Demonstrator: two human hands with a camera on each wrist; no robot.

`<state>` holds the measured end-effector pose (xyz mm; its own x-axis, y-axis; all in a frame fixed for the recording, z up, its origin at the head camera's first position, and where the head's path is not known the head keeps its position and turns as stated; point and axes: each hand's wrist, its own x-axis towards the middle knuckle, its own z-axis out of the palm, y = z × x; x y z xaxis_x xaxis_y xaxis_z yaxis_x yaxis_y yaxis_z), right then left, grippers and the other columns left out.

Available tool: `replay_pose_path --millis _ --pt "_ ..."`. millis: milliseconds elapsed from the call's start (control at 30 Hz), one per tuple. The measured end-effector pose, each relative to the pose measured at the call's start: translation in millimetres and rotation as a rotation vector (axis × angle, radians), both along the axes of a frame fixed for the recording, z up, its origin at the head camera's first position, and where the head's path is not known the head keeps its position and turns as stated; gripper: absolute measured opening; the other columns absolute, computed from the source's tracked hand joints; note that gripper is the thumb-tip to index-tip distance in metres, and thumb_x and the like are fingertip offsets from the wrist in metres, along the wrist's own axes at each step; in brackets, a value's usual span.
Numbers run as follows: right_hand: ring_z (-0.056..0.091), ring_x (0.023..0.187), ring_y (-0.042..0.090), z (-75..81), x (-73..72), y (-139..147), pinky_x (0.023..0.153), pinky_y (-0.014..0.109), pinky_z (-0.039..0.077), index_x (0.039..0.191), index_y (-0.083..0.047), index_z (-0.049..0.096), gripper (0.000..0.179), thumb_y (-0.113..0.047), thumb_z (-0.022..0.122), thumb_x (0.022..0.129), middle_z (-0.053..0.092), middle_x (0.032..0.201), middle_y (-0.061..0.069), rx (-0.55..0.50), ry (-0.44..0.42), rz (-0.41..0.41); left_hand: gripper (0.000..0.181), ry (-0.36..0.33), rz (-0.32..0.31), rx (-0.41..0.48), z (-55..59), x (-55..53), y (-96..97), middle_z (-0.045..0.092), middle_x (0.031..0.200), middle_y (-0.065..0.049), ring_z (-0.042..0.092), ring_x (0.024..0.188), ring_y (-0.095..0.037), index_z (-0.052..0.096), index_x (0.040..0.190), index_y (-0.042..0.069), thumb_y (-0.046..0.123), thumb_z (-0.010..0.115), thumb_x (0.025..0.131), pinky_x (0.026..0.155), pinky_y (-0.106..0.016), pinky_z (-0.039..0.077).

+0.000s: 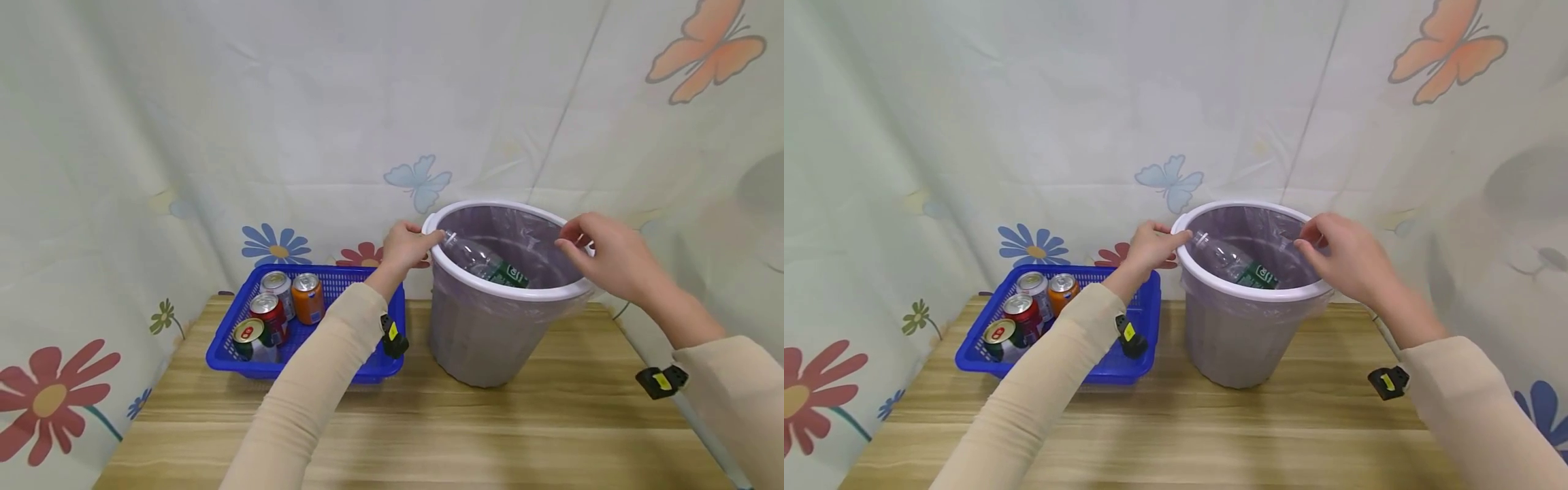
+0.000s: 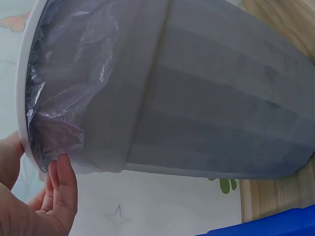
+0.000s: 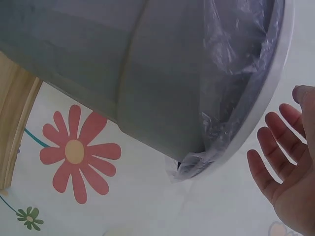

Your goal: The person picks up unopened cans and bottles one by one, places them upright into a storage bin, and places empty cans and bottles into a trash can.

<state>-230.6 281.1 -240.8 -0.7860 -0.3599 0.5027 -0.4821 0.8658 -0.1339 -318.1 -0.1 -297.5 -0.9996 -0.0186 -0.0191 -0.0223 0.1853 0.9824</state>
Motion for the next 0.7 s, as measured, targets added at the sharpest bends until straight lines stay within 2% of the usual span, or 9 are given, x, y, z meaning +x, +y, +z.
replay_pose_path --millis 200,367,500,700 --pt "0.055 0.073 0.017 -9.5 10.0 4 0.064 0.036 0.044 0.093 -0.005 0.060 0.012 -0.010 0.065 0.082 0.060 0.082 0.004 0.013 0.067 -0.001 0.048 0.056 0.002 -0.071 1.3 0.4 -0.3 0.059 0.090 -0.012 0.062 0.068 -0.020 0.050 0.104 0.006 0.035 0.075 0.075 0.055 -0.029 0.056" --pt "0.056 0.073 0.016 -15.4 15.7 8 0.065 0.033 0.044 0.092 -0.005 0.060 0.013 -0.007 0.066 0.080 0.060 0.082 0.003 -0.018 0.099 -0.007 0.048 0.162 -0.019 -0.202 3.1 3.2 -3.7 0.063 0.090 -0.009 0.062 0.067 -0.020 0.050 0.107 0.007 0.040 0.071 0.078 0.054 -0.026 0.055" --pt "0.056 0.074 0.017 -20.3 20.2 12 0.065 0.032 0.044 0.092 -0.006 0.060 0.013 -0.006 0.066 0.080 0.061 0.084 0.004 -0.030 0.106 -0.014 0.040 0.250 -0.027 -0.316 4.1 5.2 -8.6 0.060 0.090 -0.005 0.061 0.064 -0.017 0.052 0.105 0.010 0.041 0.065 0.082 0.053 -0.023 0.052" --pt "0.055 0.074 0.018 -30.4 28.3 18 0.064 0.027 0.044 0.092 -0.006 0.059 0.013 -0.006 0.066 0.081 0.060 0.083 0.004 -0.042 0.105 -0.038 0.022 0.343 -0.017 -0.513 9.1 10.3 -22.9 0.062 0.091 -0.002 0.058 0.081 -0.016 0.057 0.100 0.012 0.029 0.059 0.086 0.068 -0.028 0.049"
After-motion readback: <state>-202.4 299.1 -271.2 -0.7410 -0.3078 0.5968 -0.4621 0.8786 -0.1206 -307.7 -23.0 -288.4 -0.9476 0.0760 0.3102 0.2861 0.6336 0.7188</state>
